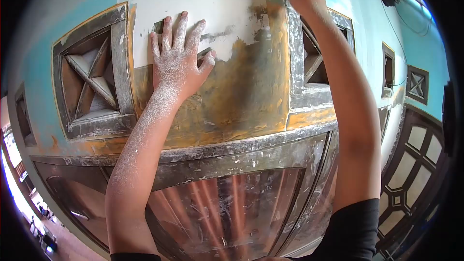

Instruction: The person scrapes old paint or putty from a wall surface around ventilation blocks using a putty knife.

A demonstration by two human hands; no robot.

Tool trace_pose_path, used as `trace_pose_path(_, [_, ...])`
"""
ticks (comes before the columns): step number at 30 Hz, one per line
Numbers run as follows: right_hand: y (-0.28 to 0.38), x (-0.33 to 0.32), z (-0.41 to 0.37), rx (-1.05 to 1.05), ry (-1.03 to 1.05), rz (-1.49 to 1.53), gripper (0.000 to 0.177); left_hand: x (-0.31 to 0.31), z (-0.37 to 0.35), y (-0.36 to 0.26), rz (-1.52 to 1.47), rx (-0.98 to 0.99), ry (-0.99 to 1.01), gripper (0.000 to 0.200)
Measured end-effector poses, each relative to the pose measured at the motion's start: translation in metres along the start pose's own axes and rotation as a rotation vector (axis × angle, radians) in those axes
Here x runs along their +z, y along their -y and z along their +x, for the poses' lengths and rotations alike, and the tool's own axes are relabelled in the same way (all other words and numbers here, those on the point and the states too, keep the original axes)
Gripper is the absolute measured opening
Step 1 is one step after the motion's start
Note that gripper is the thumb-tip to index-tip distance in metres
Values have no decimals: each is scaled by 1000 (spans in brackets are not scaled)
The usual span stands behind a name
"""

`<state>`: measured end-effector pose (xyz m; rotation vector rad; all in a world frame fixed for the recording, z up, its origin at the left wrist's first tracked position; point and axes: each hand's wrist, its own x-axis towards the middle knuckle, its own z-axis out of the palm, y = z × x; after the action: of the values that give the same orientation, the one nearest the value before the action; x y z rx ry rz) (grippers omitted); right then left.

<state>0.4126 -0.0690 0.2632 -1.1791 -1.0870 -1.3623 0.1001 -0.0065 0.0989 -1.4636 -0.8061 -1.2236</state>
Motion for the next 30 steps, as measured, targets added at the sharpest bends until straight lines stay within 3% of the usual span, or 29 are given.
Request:
trace_pose_path(1, [25,-25,6,82,119,153,38,1,0,0,4,8,-10,67])
trace_pose_path(4, [41,-21,11,67,69,117,35,2,-1,1,0,19,-19,68])
trace_pose_path(10, [61,-32,2,59,193,96,36,1,-2,1,-11,14,-10,69])
trace_pose_path(13, [40,5,59,-11,75,80,37,2,0,1,-7,13,-10,70])
trace_pose_path(17, [57,-6,31,8,44,131,34,2,-3,2,-43,30,-27,69])
trace_pose_path(20, [70,-24,-7,48,154,186,26,3,-6,2,-58,38,-26,69])
trace_pose_path(26, [65,-5,63,47,64,162,28,-8,-8,3,-68,50,84,72])
trace_pose_path(30, [70,-22,27,69,96,150,28,-6,-15,2,-63,76,93,74])
